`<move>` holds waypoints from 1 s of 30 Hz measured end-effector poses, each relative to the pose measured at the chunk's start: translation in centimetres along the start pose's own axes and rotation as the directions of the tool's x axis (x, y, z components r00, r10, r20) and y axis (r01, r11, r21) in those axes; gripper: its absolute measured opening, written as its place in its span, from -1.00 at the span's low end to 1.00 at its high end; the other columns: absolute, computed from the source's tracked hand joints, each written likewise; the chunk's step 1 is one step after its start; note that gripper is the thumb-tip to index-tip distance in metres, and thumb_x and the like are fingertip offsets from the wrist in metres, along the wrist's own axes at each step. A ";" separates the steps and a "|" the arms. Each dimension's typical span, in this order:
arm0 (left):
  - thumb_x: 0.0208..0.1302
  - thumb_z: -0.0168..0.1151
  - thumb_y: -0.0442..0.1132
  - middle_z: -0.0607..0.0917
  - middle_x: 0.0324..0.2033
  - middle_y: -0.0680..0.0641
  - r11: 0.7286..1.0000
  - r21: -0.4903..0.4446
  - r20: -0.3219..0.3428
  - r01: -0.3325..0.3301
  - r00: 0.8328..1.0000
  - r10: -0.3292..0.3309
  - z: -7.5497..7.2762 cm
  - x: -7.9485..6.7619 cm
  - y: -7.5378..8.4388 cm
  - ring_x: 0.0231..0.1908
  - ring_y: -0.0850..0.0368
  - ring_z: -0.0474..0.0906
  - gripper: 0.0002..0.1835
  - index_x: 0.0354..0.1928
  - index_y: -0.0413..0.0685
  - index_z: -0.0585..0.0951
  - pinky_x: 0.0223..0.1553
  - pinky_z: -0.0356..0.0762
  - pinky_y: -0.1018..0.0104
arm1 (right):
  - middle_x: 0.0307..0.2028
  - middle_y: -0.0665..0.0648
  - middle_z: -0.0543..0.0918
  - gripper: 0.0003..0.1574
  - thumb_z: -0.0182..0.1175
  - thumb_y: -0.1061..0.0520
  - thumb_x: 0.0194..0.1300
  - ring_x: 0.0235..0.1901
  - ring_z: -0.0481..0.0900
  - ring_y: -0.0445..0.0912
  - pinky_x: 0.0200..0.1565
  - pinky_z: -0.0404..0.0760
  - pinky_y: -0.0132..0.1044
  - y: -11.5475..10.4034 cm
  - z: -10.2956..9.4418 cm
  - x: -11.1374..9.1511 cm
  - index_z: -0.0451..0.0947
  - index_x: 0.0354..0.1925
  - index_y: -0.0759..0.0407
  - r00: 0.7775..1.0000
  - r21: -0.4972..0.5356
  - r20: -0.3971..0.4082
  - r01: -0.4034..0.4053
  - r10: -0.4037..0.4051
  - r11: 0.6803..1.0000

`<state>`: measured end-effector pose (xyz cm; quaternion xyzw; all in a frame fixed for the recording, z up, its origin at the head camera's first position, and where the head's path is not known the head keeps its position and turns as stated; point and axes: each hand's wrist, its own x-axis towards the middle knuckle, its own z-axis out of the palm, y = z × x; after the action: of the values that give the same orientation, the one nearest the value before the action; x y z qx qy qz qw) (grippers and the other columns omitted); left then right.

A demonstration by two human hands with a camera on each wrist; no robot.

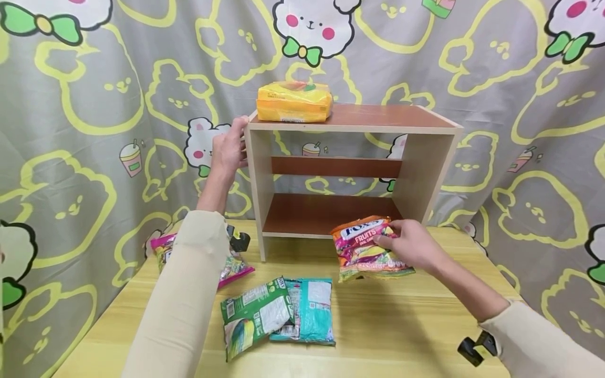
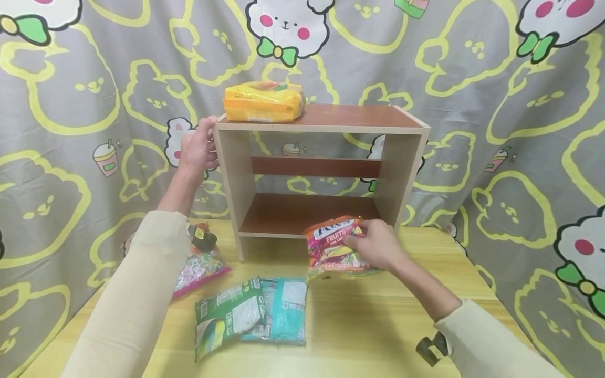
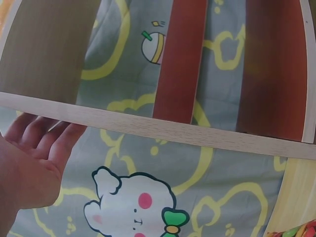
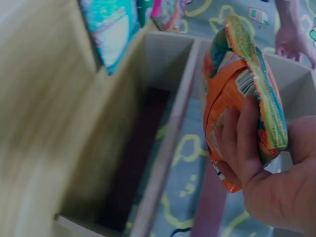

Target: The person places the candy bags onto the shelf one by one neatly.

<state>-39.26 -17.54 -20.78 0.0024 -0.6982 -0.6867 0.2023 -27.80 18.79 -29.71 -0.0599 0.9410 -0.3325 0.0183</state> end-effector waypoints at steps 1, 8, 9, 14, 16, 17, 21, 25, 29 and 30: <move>0.19 0.16 0.42 0.62 -0.51 -0.02 1.000 0.003 0.002 0.000 1.000 0.000 0.0 0.0 0.0 -0.44 0.12 0.58 -0.36 -0.12 0.00 0.71 -0.34 0.52 0.32 | -0.19 0.23 0.69 -0.25 0.24 -0.10 0.41 -0.35 0.61 -0.07 -0.28 0.57 -0.26 -0.4 -0.4 0.0 0.43 0.26 0.47 1.000 0.007 0.007 0.001 -0.001 1.000; 0.14 0.22 0.41 0.59 -0.59 0.00 1.000 -0.022 -0.015 0.010 1.000 -0.010 -0.2 0.1 0.0 -0.51 0.15 0.54 -0.38 -0.19 -0.02 0.71 -0.38 0.53 0.30 | -0.07 0.31 0.70 -0.14 0.19 -0.18 0.43 -0.23 0.63 -0.02 -0.16 0.56 -0.17 -2.7 -3.5 0.1 0.37 0.33 0.49 1.000 -0.062 0.001 0.031 -0.031 0.998; 0.15 0.22 0.41 0.57 -0.60 0.00 1.000 -0.021 -0.014 0.009 1.000 -0.009 -0.2 0.1 0.0 -0.51 0.14 0.54 -0.38 -0.20 -0.02 0.71 -0.38 0.52 0.30 | -0.03 0.33 0.68 -0.11 0.19 -0.19 0.43 -0.20 0.63 -0.01 -0.14 0.57 -0.14 -3.0 -4.0 0.1 0.33 0.35 0.50 1.000 -0.072 0.001 0.028 -0.028 0.997; 0.16 0.20 0.42 0.64 -0.48 -0.02 1.000 -0.022 0.008 0.007 1.000 -0.007 0.1 0.0 0.2 -0.42 0.12 0.60 -0.36 -0.12 0.00 0.71 -0.34 0.53 0.32 | -0.03 0.35 0.67 -0.02 0.18 -0.24 0.41 -0.16 0.62 0.03 -0.11 0.51 -0.13 -4.0 -6.4 0.0 0.26 0.40 0.50 0.999 -0.130 -0.026 0.016 -0.020 0.991; 0.15 0.20 0.43 0.65 -0.47 -0.03 1.000 -0.020 0.006 0.009 1.000 -0.009 0.1 0.0 0.1 -0.41 0.12 0.61 -0.34 -0.10 -0.01 0.71 -0.34 0.54 0.33 | -0.05 0.34 0.69 -0.02 0.18 -0.25 0.41 -0.18 0.61 0.02 -0.14 0.48 -0.17 -4.6 -7.3 0.0 0.28 0.40 0.48 0.999 -0.145 -0.038 0.016 -0.022 0.989; 0.15 0.20 0.43 0.65 -0.48 -0.02 1.000 -0.018 0.003 0.011 1.000 -0.011 0.1 0.0 0.1 -0.41 0.12 0.61 -0.34 -0.10 -0.01 0.71 -0.35 0.54 0.34 | -0.06 0.32 0.69 -0.03 0.17 -0.26 0.41 -0.19 0.61 0.01 -0.15 0.47 -0.19 -4.9 -7.7 0.0 0.28 0.40 0.47 0.999 -0.147 -0.040 0.014 -0.020 0.989; 0.14 0.22 0.42 0.66 -0.47 -0.04 0.999 -0.027 -0.005 0.018 1.000 -0.018 0.1 0.1 0.0 -0.42 0.12 0.62 -0.33 -0.09 -0.05 0.72 -0.37 0.55 0.34 | -0.17 0.22 0.73 -0.04 0.15 -0.29 0.42 -0.28 0.62 -0.05 -0.19 0.47 -0.21 -6.2 -9.5 0.0 0.31 0.40 0.42 0.999 -0.129 -0.044 0.016 -0.022 0.991; 0.15 0.22 0.41 0.70 -0.40 -0.05 0.999 -0.035 0.004 0.018 1.000 -0.018 0.1 0.1 0.1 -0.38 0.12 0.63 -0.33 -0.03 -0.03 0.72 -0.33 0.57 0.34 | -0.36 0.06 0.73 -0.11 0.13 -0.32 0.42 -0.40 0.60 -0.10 -0.23 0.48 -0.19 -7.7 -11.4 0.1 0.41 0.35 0.34 0.998 -0.108 -0.058 0.026 -0.032 0.994; 0.17 0.21 0.40 0.63 -0.51 0.00 0.999 -0.031 0.005 0.015 1.000 -0.015 0.0 0.1 0.1 -0.41 0.12 0.59 -0.37 -0.10 0.00 0.72 -0.36 0.54 0.34 | -0.44 -0.04 0.70 -0.09 0.15 -0.35 0.40 -0.46 0.60 -0.13 -0.25 0.48 -0.19 -9.4 -13.1 0.2 0.42 0.37 0.29 0.997 -0.097 -0.075 0.019 -0.027 0.995; 0.17 0.20 0.41 0.58 -0.55 0.01 0.999 -0.030 0.004 0.014 1.000 -0.013 0.0 0.1 0.1 -0.44 0.11 0.56 -0.38 -0.14 -0.01 0.71 -0.38 0.51 0.34 | -0.45 -0.06 0.69 -0.10 0.15 -0.35 0.39 -0.47 0.60 -0.15 -0.26 0.49 -0.21 -9.9 -13.4 0.3 0.41 0.38 0.27 0.997 -0.087 -0.077 0.014 -0.021 0.996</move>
<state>-39.31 -17.54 -20.65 0.0028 -0.6883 -0.6983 0.1963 -28.07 19.54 -13.06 -0.0560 0.9539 -0.2940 -0.0241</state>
